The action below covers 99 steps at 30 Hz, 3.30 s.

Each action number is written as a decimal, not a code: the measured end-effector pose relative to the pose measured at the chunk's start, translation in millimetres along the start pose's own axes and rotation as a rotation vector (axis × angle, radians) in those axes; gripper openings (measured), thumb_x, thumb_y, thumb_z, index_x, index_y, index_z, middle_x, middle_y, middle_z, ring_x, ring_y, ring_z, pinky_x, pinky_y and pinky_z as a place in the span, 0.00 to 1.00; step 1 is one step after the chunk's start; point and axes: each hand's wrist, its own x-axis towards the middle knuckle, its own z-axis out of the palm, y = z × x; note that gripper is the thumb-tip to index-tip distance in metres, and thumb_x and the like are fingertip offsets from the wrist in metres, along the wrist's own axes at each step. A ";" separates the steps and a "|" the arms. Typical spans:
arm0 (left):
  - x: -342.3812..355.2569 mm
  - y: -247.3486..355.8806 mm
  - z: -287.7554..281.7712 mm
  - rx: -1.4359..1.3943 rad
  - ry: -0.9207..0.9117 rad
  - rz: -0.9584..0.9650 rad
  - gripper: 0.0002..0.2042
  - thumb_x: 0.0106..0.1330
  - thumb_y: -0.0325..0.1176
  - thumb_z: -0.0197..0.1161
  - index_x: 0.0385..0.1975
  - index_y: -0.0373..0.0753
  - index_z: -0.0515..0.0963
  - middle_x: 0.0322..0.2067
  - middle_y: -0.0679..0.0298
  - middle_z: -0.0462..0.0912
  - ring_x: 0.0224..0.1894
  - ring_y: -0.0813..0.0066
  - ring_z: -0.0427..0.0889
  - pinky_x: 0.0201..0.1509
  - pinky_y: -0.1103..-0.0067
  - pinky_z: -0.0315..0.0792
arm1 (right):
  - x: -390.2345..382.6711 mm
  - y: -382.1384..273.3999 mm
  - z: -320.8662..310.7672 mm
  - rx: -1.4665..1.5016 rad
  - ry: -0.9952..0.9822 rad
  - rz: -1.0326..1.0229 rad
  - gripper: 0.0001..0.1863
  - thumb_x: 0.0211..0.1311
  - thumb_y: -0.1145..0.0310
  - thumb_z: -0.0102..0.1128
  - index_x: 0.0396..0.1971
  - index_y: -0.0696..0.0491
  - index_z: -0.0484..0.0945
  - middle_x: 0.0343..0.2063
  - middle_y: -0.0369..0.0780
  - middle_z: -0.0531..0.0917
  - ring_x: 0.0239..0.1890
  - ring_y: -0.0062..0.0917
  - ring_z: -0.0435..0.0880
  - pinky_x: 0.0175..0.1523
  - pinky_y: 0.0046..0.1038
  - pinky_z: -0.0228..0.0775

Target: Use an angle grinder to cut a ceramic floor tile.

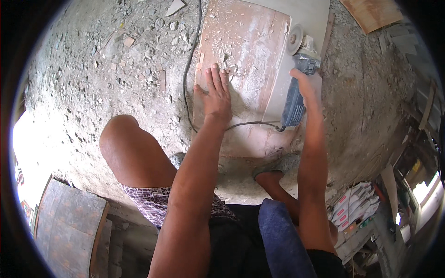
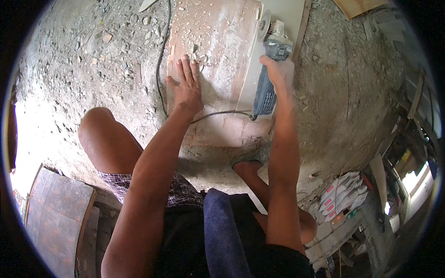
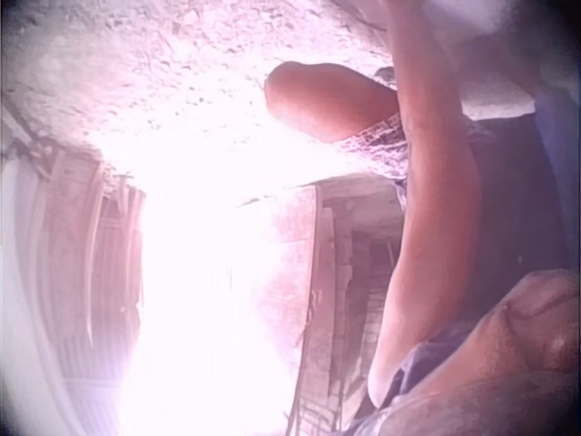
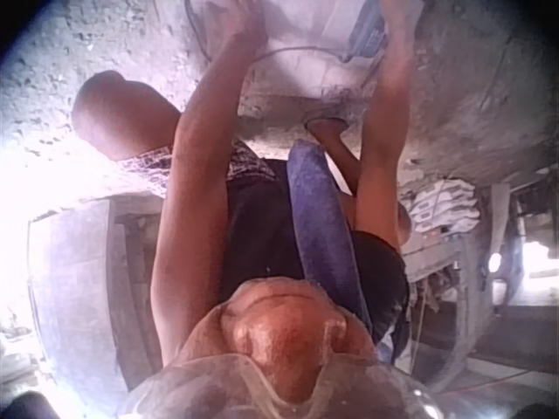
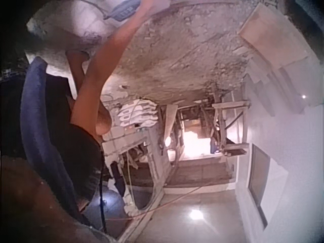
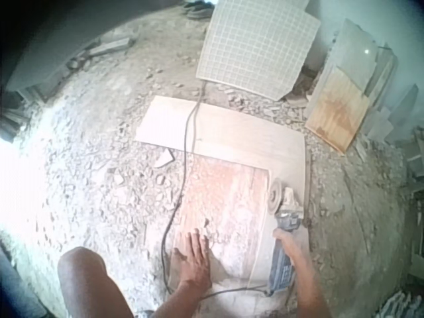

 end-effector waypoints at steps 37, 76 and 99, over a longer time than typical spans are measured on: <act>-0.3 1.9 0.8 -0.028 0.019 0.004 0.48 0.61 0.41 0.61 0.74 0.29 0.39 0.75 0.40 0.32 0.77 0.41 0.34 0.70 0.42 0.55 | 8.1 0.9 -0.7 -0.004 0.028 -0.061 0.23 0.40 0.62 0.72 0.35 0.64 0.83 0.30 0.42 0.85 0.30 0.28 0.81 0.37 0.31 0.73; -1.1 0.2 -5.8 -0.062 -0.017 -0.012 0.38 0.71 0.36 0.53 0.76 0.35 0.41 0.77 0.48 0.33 0.78 0.45 0.34 0.68 0.40 0.56 | -6.2 0.8 -5.5 -0.031 -0.062 0.029 0.21 0.44 0.64 0.70 0.39 0.59 0.82 0.32 0.38 0.83 0.32 0.24 0.80 0.40 0.28 0.72; -1.2 1.2 -13.4 -0.061 -0.064 -0.005 0.43 0.67 0.41 0.58 0.75 0.33 0.40 0.76 0.46 0.32 0.78 0.45 0.35 0.68 0.40 0.56 | -32.3 21.9 -7.2 -0.035 0.000 -0.016 0.23 0.39 0.62 0.72 0.35 0.62 0.84 0.30 0.40 0.85 0.31 0.24 0.80 0.39 0.29 0.72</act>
